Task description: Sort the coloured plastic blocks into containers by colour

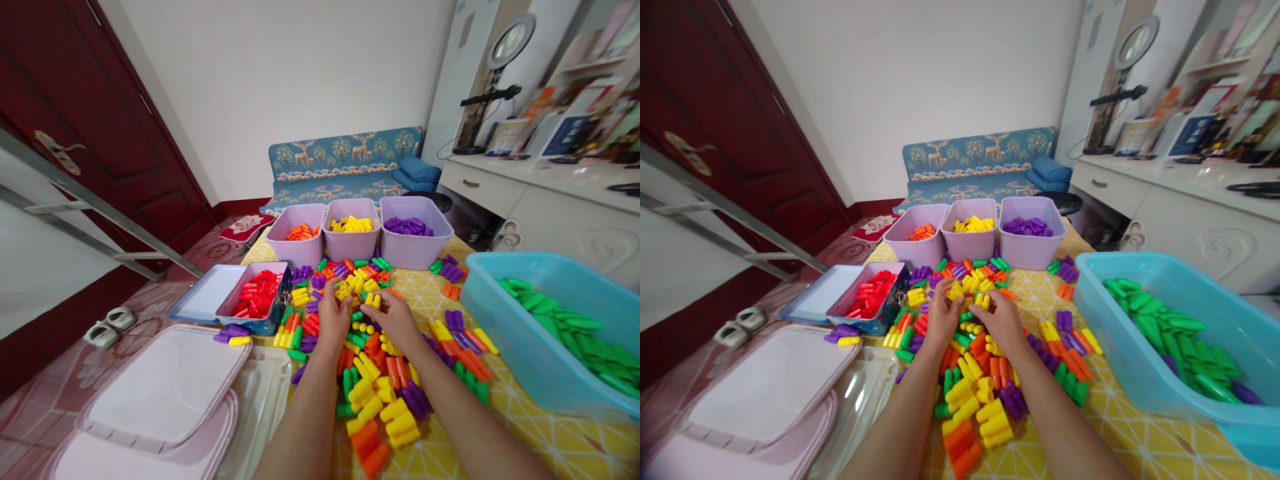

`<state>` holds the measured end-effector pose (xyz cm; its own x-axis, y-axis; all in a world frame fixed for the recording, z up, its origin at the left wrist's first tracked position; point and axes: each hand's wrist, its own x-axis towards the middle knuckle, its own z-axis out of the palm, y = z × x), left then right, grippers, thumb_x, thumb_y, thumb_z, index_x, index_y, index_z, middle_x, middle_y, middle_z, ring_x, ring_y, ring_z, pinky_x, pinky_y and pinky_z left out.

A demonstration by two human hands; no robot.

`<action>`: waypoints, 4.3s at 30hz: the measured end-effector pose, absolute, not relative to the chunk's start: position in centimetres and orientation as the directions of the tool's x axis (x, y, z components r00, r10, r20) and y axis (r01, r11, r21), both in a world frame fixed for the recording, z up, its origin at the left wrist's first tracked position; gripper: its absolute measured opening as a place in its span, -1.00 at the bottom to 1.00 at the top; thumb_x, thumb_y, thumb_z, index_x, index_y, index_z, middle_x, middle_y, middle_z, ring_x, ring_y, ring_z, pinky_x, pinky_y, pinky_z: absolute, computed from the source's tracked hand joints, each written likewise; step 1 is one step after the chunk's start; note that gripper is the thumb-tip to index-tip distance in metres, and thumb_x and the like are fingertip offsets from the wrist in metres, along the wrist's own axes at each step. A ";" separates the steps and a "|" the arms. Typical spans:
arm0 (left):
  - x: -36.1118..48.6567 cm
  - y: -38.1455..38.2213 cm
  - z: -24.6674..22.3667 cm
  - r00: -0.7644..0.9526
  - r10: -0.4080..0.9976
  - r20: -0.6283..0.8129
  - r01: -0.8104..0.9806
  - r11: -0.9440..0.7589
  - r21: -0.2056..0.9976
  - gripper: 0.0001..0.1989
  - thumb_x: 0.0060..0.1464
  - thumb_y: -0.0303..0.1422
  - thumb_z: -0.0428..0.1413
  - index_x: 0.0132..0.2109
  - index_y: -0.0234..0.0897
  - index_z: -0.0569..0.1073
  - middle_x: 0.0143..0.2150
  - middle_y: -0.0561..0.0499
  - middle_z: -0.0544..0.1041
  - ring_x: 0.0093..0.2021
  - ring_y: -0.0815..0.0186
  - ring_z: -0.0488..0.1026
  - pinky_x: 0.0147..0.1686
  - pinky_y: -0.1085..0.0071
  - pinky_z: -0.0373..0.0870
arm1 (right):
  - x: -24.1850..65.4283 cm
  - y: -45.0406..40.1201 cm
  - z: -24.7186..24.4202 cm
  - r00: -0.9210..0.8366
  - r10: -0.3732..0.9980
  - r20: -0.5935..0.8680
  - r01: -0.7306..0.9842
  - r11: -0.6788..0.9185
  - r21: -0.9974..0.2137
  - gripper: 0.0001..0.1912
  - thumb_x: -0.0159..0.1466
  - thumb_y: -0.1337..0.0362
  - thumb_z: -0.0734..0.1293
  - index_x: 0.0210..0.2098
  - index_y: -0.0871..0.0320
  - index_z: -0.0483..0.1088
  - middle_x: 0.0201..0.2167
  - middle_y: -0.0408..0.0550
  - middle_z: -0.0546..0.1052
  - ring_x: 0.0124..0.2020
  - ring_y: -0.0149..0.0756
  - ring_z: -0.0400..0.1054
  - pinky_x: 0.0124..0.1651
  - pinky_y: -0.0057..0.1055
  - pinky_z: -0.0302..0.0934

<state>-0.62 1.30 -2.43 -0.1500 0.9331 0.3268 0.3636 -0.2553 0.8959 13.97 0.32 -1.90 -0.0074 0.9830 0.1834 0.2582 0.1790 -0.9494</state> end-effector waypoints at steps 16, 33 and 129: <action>-0.5 1.8 -3.3 -0.167 0.961 0.221 0.149 -0.197 0.969 -0.62 0.15 -0.45 -0.01 0.13 -0.32 0.30 -0.41 -0.02 0.58 -0.39 0.24 0.58 -0.33 0.29 0.55 | 15.3 1.5 1.6 -0.154 0.960 0.235 0.597 0.280 -0.752 -0.82 0.07 0.24 0.34 -0.35 0.16 0.52 -0.47 -0.08 0.57 -0.47 -0.26 0.40 -0.38 -0.38 0.26; -0.6 1.8 -3.1 -0.091 0.963 0.255 0.177 -0.237 0.955 -0.50 0.14 -0.52 -0.07 0.24 -0.34 0.27 -0.34 -0.06 0.58 -0.37 0.25 0.56 -0.29 0.26 0.56 | 12.8 3.5 1.7 -0.024 0.962 0.273 0.449 0.254 -0.857 -0.66 0.13 0.12 0.33 -0.17 0.19 0.49 -0.28 0.06 0.60 -0.32 -0.19 0.49 -0.20 -0.25 0.37; -1.5 1.3 -1.6 -0.261 0.926 0.271 -0.001 -0.281 0.960 -0.74 0.14 -0.33 0.01 -0.11 -0.34 0.51 -0.15 -0.12 0.56 -0.26 0.29 0.53 -0.30 0.37 0.51 | 14.8 -13.9 1.3 -0.778 0.548 0.308 0.497 0.836 -0.232 -0.48 0.18 0.07 0.37 0.13 -0.01 0.32 0.26 -0.03 0.29 0.33 -0.02 0.01 0.37 0.15 -0.38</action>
<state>-1.48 1.34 -1.58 -0.2609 0.9264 0.2714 -0.0012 -0.2815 0.9596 14.79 -13.87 1.29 -0.7778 0.5480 0.3079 0.4971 0.8361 -0.2322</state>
